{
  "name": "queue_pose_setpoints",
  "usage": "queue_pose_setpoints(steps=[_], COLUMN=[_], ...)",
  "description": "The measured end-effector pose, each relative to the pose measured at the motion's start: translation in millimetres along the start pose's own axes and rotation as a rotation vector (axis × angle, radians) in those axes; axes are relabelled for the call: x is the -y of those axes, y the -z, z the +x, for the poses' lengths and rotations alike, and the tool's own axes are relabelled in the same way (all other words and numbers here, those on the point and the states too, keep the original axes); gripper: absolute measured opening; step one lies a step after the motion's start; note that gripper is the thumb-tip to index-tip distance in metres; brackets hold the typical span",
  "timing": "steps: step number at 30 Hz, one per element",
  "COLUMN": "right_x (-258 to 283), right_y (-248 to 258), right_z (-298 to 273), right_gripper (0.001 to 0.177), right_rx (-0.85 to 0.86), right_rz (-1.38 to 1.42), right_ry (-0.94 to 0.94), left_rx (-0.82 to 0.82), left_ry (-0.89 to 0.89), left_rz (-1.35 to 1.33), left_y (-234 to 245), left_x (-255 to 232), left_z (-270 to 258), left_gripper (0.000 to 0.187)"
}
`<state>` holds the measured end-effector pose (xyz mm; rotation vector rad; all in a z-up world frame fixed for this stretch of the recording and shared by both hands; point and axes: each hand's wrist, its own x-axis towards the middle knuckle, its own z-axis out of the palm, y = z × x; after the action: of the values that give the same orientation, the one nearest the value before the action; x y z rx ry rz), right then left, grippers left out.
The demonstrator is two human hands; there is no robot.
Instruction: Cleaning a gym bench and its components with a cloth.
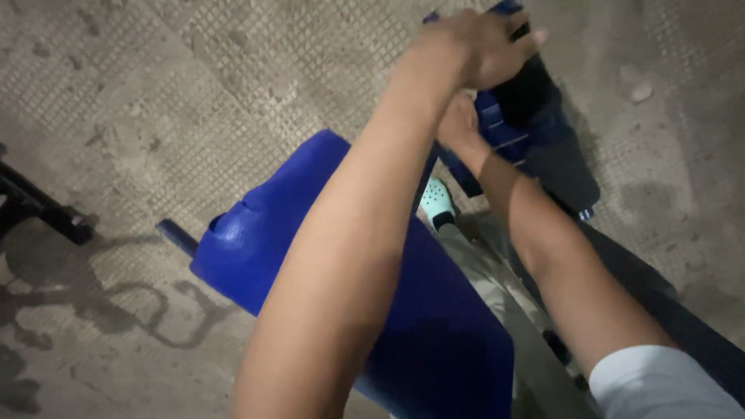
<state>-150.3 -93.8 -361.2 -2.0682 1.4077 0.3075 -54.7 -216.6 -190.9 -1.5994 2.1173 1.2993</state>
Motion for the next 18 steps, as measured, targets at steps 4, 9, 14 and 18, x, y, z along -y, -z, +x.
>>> queue_pose_setpoints(steps=[4,9,14,18], right_x=[-26,-27,-32,-12], right_y=[-50,-36,-39,-1], right_z=[-24,-39,-14,8], right_gripper=[0.04,0.058,0.044,0.028], right_rx=[-0.2,-0.227,-0.185,-0.136], right_rz=[-0.075,0.021,-0.468,-0.268], right_ry=[0.201,0.211,0.069,0.037], left_rx=[0.054,0.068,0.13,0.137], left_ry=[0.049,0.091,0.022,0.057], left_rz=[-0.006,0.006,0.007,-0.042], left_y=[19,29,15,29], left_x=[-1,2,9,14], left_z=[-24,-23,-18,-20], left_gripper=[0.059,0.06,0.06,0.058])
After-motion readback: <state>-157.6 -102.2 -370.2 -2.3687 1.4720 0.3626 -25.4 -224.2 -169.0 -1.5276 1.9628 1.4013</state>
